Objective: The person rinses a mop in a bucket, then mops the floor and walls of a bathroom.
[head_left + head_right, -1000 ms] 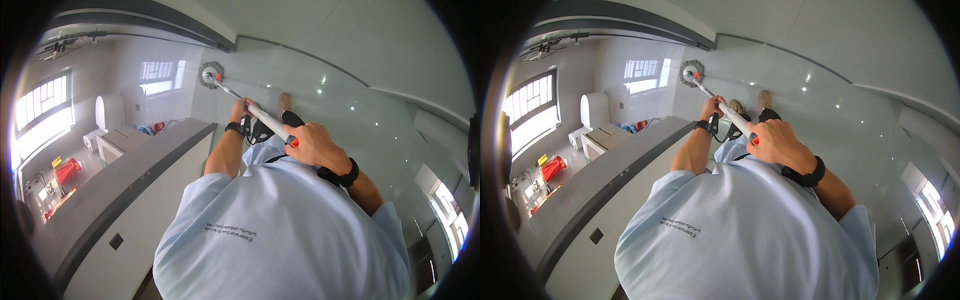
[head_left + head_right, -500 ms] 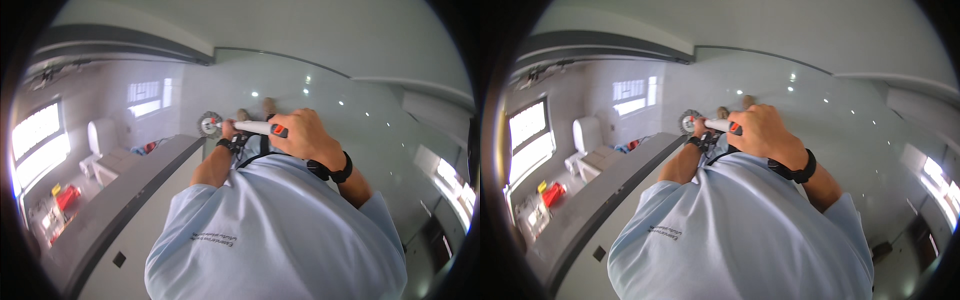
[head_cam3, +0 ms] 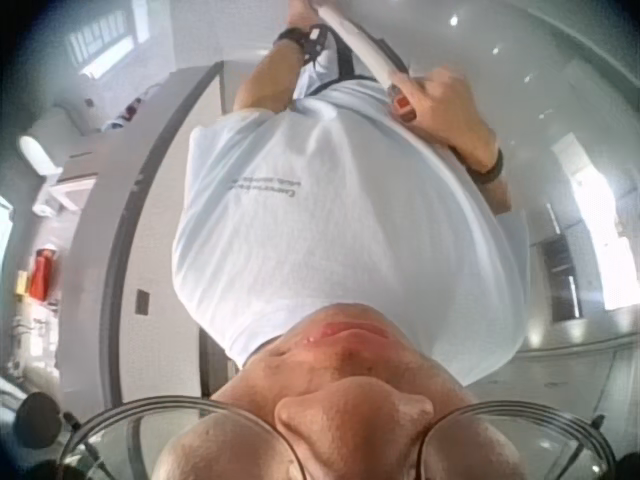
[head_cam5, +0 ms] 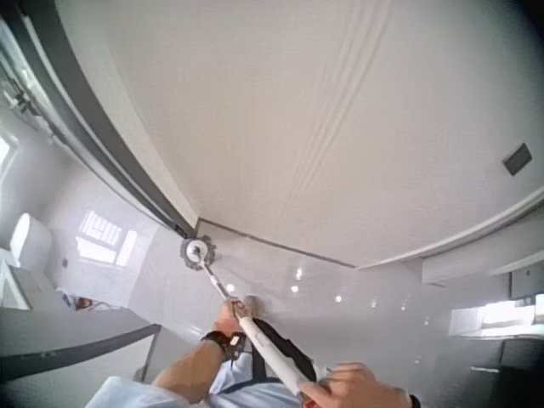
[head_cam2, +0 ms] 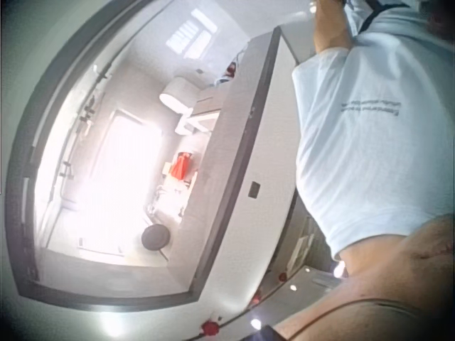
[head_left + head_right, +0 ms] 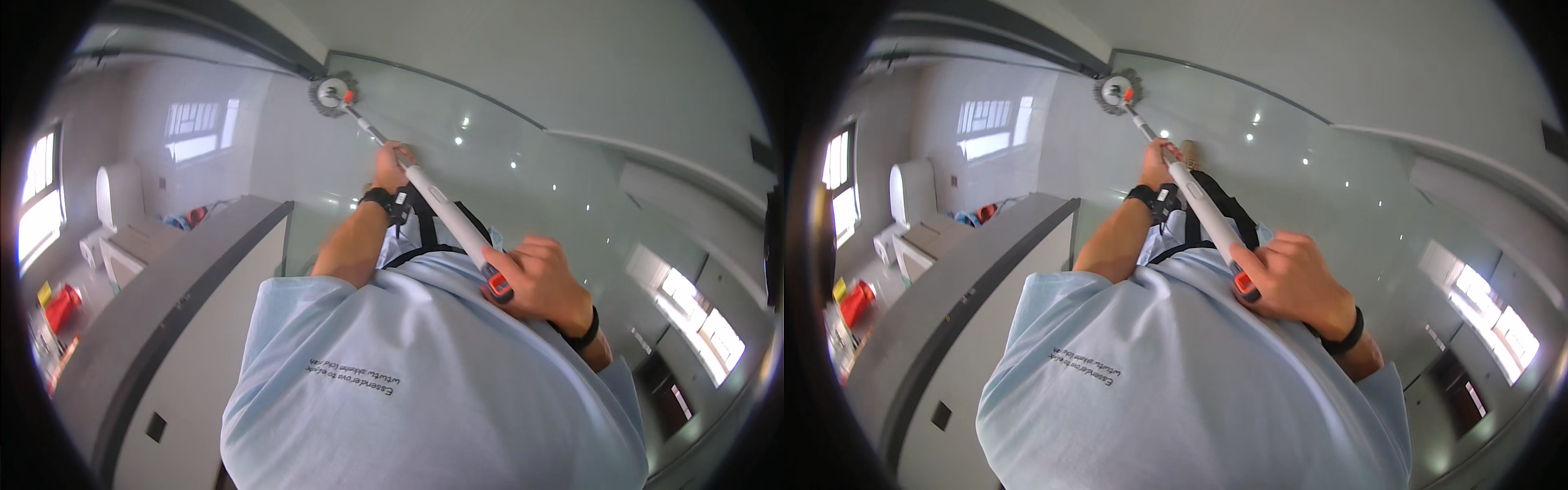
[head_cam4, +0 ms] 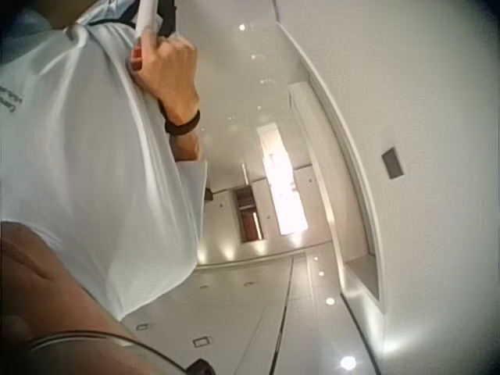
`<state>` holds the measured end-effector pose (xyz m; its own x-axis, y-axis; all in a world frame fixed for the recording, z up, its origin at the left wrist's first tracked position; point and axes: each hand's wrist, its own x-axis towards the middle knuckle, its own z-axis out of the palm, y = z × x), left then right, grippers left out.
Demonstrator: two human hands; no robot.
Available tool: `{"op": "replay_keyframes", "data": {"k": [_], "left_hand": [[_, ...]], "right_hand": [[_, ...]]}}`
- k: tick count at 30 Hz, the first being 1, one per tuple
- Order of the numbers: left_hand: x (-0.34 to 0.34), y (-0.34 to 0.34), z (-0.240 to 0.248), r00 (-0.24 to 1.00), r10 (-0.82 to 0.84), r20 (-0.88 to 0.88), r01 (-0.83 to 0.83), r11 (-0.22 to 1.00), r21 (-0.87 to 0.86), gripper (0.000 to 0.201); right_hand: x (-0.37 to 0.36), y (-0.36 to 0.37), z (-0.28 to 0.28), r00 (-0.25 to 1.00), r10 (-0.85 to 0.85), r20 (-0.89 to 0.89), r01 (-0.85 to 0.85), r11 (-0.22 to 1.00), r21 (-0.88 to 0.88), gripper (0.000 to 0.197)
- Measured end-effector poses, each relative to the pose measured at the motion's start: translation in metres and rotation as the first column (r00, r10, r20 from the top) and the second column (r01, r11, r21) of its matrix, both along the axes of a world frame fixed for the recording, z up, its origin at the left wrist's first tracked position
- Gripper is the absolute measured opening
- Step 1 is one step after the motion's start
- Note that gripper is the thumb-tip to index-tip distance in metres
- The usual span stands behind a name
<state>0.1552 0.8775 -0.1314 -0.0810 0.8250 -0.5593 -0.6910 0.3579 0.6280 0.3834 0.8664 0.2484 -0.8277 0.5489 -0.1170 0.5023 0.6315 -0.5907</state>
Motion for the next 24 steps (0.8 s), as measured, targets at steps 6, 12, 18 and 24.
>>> {"op": "replay_keyframes", "data": {"k": [6,12,18,24], "left_hand": [[0.012,-0.015,0.01,0.929,0.325,0.177,-0.231,0.882,-0.41,0.012],[0.003,-0.051,0.083,0.877,0.458,0.146,-0.36,0.827,-0.431,0.009],[-0.003,-0.104,0.095,0.661,0.722,0.203,-0.548,0.65,-0.527,0.01],[-0.008,-0.128,0.085,0.453,0.847,0.278,-0.619,0.524,-0.585,0.008]], "right_hand": [[-0.024,-0.007,0.019,0.955,0.187,-0.229,-0.088,0.918,0.386,0.025],[-0.043,-0.019,0.031,0.894,0.25,-0.371,-0.048,0.878,0.475,0.028],[-0.06,-0.011,0.026,0.862,0.243,-0.445,0.012,0.868,0.497,0.027],[-0.079,-0.009,0.016,0.876,0.141,-0.462,0.065,0.913,0.402,0.021]]}}
